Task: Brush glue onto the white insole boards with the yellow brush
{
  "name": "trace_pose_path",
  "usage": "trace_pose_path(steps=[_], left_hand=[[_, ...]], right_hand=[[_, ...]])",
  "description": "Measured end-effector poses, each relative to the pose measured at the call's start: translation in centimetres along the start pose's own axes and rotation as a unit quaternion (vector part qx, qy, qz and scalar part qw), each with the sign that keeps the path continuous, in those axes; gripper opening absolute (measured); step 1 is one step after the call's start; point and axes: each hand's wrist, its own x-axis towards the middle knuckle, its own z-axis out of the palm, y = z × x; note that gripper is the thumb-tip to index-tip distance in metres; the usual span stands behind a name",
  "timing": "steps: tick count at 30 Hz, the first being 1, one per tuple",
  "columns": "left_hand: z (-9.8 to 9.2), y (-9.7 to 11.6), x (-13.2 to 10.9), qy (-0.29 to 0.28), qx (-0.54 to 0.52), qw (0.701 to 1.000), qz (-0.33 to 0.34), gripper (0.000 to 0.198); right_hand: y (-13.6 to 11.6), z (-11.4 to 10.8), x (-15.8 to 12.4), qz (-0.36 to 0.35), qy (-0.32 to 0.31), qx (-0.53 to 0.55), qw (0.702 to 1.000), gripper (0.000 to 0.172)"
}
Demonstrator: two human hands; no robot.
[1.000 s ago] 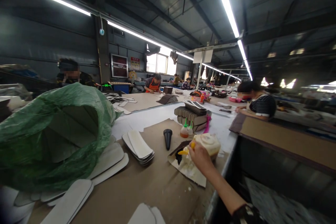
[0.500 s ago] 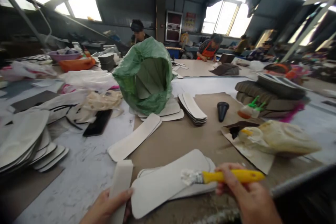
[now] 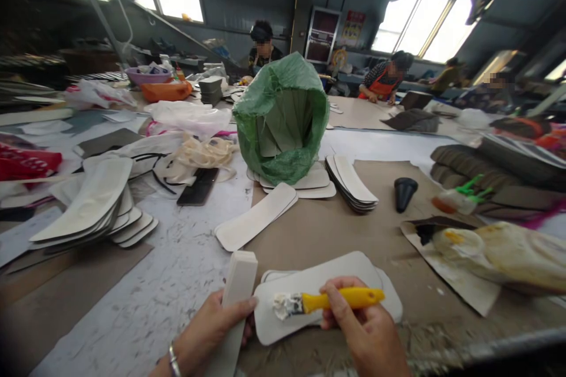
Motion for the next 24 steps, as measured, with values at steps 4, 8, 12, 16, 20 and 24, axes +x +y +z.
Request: trace_pose_path(steps=[4,8,12,16,20,24], left_hand=[[-0.1,-0.2,0.1,-0.003,0.008,1.000,0.003,0.034],[-0.2,-0.4,0.2,-0.005,0.011,1.000,-0.002,0.034],[-0.2,-0.4,0.2,-0.008,0.016,1.000,-0.006,0.033],[0.1,0.3,-0.6,0.002,0.029,1.000,-0.011,0.029],[0.6,0.9,-1.1,0.020,0.046,0.999,-0.010,0.025],[0.6,0.5,-0.6,0.046,0.057,0.997,0.001,0.029]], right_hand=[[0.4,1.0,-0.2,0.008,-0.024,0.020,0.999,0.029],[0.6,0.9,0.0,0.006,-0.011,0.008,1.000,0.029],[0.2,0.7,-0.2,0.004,-0.019,0.008,1.000,0.027],[0.8,0.6,0.0,0.003,-0.037,-0.005,0.999,0.028],[2.4,-1.4,1.0,-0.035,0.003,-0.104,0.994,0.030],[3.2,-4.1,2.1,-0.093,0.076,-0.239,0.964,0.028]])
